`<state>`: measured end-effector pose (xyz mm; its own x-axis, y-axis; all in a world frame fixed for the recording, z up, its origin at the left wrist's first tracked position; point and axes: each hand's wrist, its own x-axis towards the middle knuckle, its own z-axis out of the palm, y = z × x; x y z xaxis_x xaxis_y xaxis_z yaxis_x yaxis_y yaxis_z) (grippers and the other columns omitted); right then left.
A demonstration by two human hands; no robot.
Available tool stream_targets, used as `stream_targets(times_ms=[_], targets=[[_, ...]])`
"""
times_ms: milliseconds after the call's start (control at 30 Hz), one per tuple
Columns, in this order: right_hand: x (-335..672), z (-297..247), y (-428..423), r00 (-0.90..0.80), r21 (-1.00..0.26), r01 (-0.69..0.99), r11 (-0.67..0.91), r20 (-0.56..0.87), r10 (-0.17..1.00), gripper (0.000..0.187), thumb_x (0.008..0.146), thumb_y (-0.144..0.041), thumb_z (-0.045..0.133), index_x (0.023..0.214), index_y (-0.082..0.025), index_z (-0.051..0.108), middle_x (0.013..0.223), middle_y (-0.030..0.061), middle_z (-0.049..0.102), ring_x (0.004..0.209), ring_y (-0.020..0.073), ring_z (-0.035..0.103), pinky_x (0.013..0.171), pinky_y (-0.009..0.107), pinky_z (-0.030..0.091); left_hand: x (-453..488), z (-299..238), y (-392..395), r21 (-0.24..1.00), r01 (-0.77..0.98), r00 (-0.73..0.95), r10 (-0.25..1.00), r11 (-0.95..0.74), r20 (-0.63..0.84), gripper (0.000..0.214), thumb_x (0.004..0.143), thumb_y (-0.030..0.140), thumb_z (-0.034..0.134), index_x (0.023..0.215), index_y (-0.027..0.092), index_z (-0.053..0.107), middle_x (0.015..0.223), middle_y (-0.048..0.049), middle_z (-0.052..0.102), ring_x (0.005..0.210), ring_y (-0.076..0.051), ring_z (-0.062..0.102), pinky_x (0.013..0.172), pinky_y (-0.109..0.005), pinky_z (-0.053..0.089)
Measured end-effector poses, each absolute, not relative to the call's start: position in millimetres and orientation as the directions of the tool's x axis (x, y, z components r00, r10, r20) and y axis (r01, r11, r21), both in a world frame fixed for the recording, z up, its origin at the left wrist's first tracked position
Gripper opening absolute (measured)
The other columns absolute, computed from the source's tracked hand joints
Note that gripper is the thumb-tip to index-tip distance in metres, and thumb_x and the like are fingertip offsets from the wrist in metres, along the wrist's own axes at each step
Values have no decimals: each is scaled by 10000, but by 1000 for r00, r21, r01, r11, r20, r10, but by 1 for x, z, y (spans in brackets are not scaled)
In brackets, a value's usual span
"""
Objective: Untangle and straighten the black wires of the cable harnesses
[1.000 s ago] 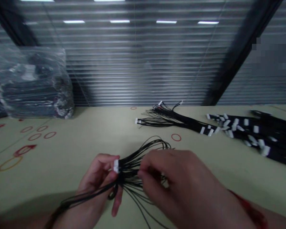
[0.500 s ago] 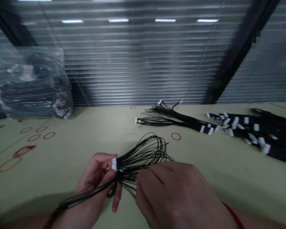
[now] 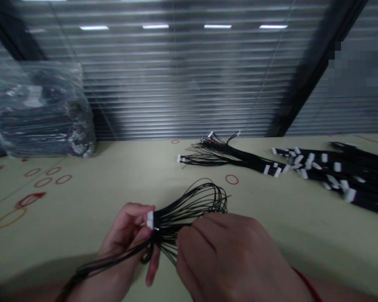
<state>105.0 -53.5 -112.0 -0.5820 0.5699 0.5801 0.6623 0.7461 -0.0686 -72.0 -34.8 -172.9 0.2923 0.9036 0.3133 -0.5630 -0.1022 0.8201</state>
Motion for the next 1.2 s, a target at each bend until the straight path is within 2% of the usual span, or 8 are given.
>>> stream_targets(times_ms=[333, 533, 700, 800, 900, 967, 1100, 1200], targets=[[105, -112, -56, -574, -100, 656, 749, 578, 580, 289, 958, -171, 339, 779, -196, 565, 653, -42, 547, 541, 99, 465, 506, 283, 302, -75, -177, -41, 807, -583, 360, 860, -95, 362, 201, 928, 197, 488, 1083, 301, 562, 823, 48, 540, 498, -1, 602, 424, -42, 477], [99, -116, -56, -611, -154, 634, 757, 501, 613, 347, 977, -195, 297, 722, -186, 531, 665, -24, 545, 586, 122, 485, 536, 288, 334, -74, -170, -47, 867, -498, 362, 910, 8, 200, 143, 892, 239, 554, 1023, 274, 597, 762, 39, 581, 466, -17, 602, 400, -51, 452], [94, -123, -52, -595, -107, 652, 750, 542, 594, 382, 973, -149, 267, 691, -177, 524, 639, -6, 531, 575, 130, 464, 532, 294, 314, -74, -176, -45, 896, -444, 376, 908, 0, 187, 107, 900, 275, 536, 1000, 271, 574, 736, 46, 543, 428, -19, 569, 358, -67, 434], [95, -117, -50, -583, -84, 659, 747, 569, 579, 325, 969, -176, 305, 754, -177, 549, 698, -4, 562, 634, 143, 494, 576, 300, 341, -73, -176, -40, 917, -397, 312, 934, -41, 176, 93, 896, 293, 536, 971, 241, 551, 724, 56, 517, 397, -15, 539, 325, -77, 419], [106, -104, -49, -550, 40, 744, 667, 603, 578, 217, 937, -188, 376, 860, -170, 577, 823, 24, 605, 737, 174, 536, 709, 332, 382, -72, -167, -31, 950, -312, 206, 973, -35, 104, 56, 878, 227, 541, 907, 190, 514, 609, 75, 492, 376, -28, 487, 313, -100, 417], [119, -100, -50, -551, 119, 780, 614, 596, 584, 205, 907, -189, 378, 844, -178, 572, 794, 38, 606, 660, 177, 534, 647, 338, 377, -73, -161, -25, 968, -248, 146, 988, -17, 55, 57, 865, 160, 524, 904, 175, 485, 540, 84, 484, 382, -42, 466, 327, -112, 420], [138, -113, -54, -659, 194, 741, 643, 396, 639, 283, 802, -72, 348, 636, -214, 528, 508, 9, 513, 398, 176, 440, 444, 327, 228, -74, -154, -18, 981, -192, 36, 999, -25, 33, 160, 844, 94, 486, 975, 176, 445, 532, 84, 506, 407, -63, 475, 342, -130, 413], [127, -125, -51, -621, -3, 777, 629, 161, 767, 231, 741, -36, 445, 617, -190, 563, 535, 18, 562, 446, 195, 526, 456, 306, 268, -74, -154, -17, 982, -187, 22, 1000, -16, 20, 171, 839, 103, 484, 984, 183, 439, 531, 84, 503, 409, -71, 479, 346, -143, 412]])
